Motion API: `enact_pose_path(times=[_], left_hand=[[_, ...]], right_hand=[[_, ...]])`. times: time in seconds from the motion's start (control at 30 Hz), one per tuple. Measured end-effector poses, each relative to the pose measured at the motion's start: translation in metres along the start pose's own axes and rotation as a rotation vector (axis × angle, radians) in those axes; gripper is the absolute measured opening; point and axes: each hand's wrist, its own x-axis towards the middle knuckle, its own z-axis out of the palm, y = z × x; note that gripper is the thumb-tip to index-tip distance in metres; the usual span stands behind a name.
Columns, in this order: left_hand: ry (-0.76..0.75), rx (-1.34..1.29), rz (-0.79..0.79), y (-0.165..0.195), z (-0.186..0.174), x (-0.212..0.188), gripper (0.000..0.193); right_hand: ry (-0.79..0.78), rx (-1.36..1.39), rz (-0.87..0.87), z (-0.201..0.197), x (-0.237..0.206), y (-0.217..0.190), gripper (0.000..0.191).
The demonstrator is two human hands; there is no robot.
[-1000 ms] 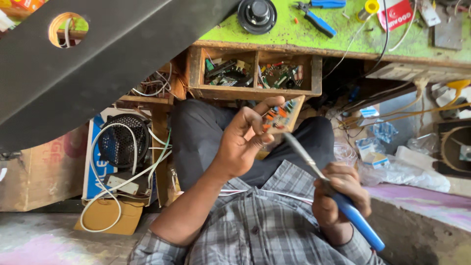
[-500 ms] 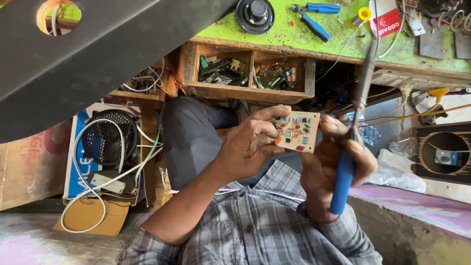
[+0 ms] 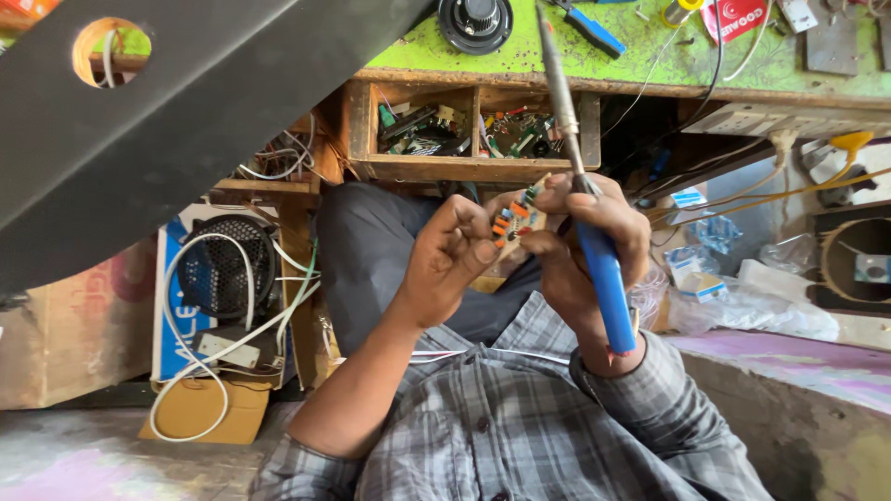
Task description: The person sits on the floor and works on electronic components. They handle wires, cut them with pliers, retrieve a circuit board from a drawer, and use a soldering iron to work on the board. They also handle a speaker and other small parts.
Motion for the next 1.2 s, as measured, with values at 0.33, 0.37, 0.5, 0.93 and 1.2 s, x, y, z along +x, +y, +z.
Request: enact_pose_path(times=[0.33, 0.37, 0.5, 0.93, 1.2], left_hand=[[0.266, -0.366, 0.004, -0.001, 0.007, 0.007, 0.030], [0.286, -0.440, 0.009, -0.001, 0.006, 0.007, 0.029], [0.364, -0.566, -0.027, -0.001, 0.000, 0.007, 0.028], [0.397, -0.567, -0.022, 0.003, 0.016, 0.012, 0.031], [0.380, -0.536, -0.012, 0.006, 0.022, 0.014, 0.030]], right_hand=[[-0.013, 0.000, 0.068, -0.001, 0.019, -0.028, 0.028], [0.022, -0.009, 0.037, -0.003, 0.011, -0.030, 0.029], [0.145, -0.068, -0.088, -0.015, -0.027, -0.025, 0.034], [-0.085, -0.099, -0.146, -0.028, -0.063, -0.007, 0.024], [-0.060, -0.094, -0.137, -0.024, -0.060, -0.008, 0.023]])
